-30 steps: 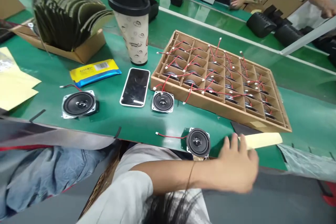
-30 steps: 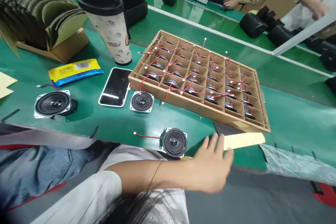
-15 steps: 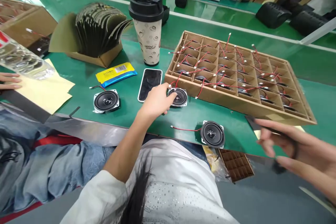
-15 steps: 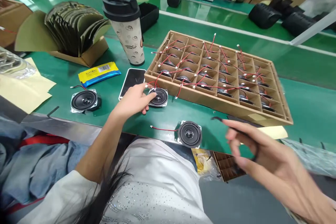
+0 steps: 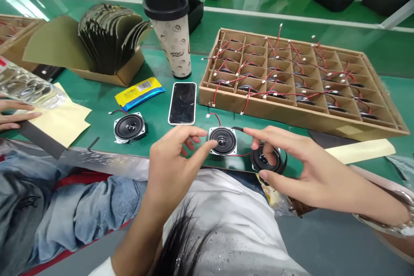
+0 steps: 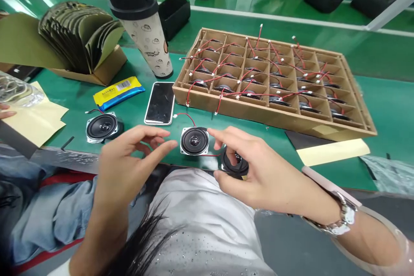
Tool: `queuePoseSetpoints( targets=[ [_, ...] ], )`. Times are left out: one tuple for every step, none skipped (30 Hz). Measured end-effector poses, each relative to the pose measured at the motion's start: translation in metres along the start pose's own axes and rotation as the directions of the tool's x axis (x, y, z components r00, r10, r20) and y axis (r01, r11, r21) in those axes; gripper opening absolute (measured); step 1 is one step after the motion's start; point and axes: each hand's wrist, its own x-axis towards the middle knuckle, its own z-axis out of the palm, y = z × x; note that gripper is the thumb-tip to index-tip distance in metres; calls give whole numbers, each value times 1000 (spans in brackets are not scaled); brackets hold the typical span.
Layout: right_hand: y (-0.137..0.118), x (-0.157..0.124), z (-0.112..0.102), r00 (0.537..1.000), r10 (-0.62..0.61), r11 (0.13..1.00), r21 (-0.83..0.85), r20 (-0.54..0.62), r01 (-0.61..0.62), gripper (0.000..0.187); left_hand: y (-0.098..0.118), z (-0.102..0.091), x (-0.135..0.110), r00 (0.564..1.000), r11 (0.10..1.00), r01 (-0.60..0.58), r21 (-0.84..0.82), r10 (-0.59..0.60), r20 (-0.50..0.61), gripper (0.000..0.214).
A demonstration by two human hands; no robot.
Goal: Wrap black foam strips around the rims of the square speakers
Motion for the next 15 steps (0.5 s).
queuePoseSetpoints(
  targets=[
    [-2, 0, 0, 1000, -13, 1000, -16, 5, 13, 59, 7, -2, 4, 995, 995, -99, 5, 99, -30, 13],
    [-5, 0, -1, 1000, -26, 999, -30, 10, 26, 59, 13, -3, 9, 982, 982, -189, 12, 190, -26, 12],
    [-7, 0, -2, 999, -40, 998, -43, 12, 41, 60, 17, -2, 15, 965, 965, -261, 18, 261, -2, 11],
    [-9, -1, -3, 999, -54, 997, -55, 10, 54, 61, 20, -1, 21, 951, 951, -309, 19, 308, 28, 9],
    [-11, -1, -4, 998, -64, 996, -66, 7, 65, 61, 22, 1, 26, 941, 942, -336, 10, 335, 56, 8],
    [-13, -2, -6, 998, -70, 995, -77, 8, 70, 61, 22, 4, 31, 935, 939, -345, -12, 344, 81, 9],
    [-15, -2, -8, 997, -70, 993, -89, 8, 71, 61, 21, 6, 35, 934, 940, -337, -46, 340, 105, 9],
    [-16, -2, -10, 998, -68, 993, -99, 12, 69, 61, 19, 7, 38, 937, 945, -316, -89, 325, 125, 9],
    [-16, -1, -12, 998, -67, 992, -105, 15, 68, 61, 16, 8, 41, 940, 948, -288, -132, 306, 147, 8],
    [-17, -1, -13, 998, -64, 992, -107, 21, 66, 61, 13, 9, 43, 940, 950, -263, -170, 292, 176, 7],
    [-16, 0, -15, 997, -67, 992, -107, 25, 69, 61, 10, 10, 45, 936, 949, -246, -200, 286, 205, 6],
    [-16, 1, -15, 997, -69, 992, -106, 27, 72, 60, 6, 11, 47, 930, 946, -241, -219, 289, 226, 7],
    [-15, 2, -15, 997, -73, 992, -104, 27, 75, 59, 3, 13, 48, 925, 942, -246, -228, 298, 236, 8],
    [-14, 3, -15, 997, -73, 992, -104, 29, 76, 59, -1, 16, 50, 922, 940, -253, -228, 306, 238, 8],
    [-13, 4, -15, 997, -68, 990, -118, 30, 71, 60, -5, 19, 52, 924, 941, -257, -218, 306, 229, 8]
  ],
)
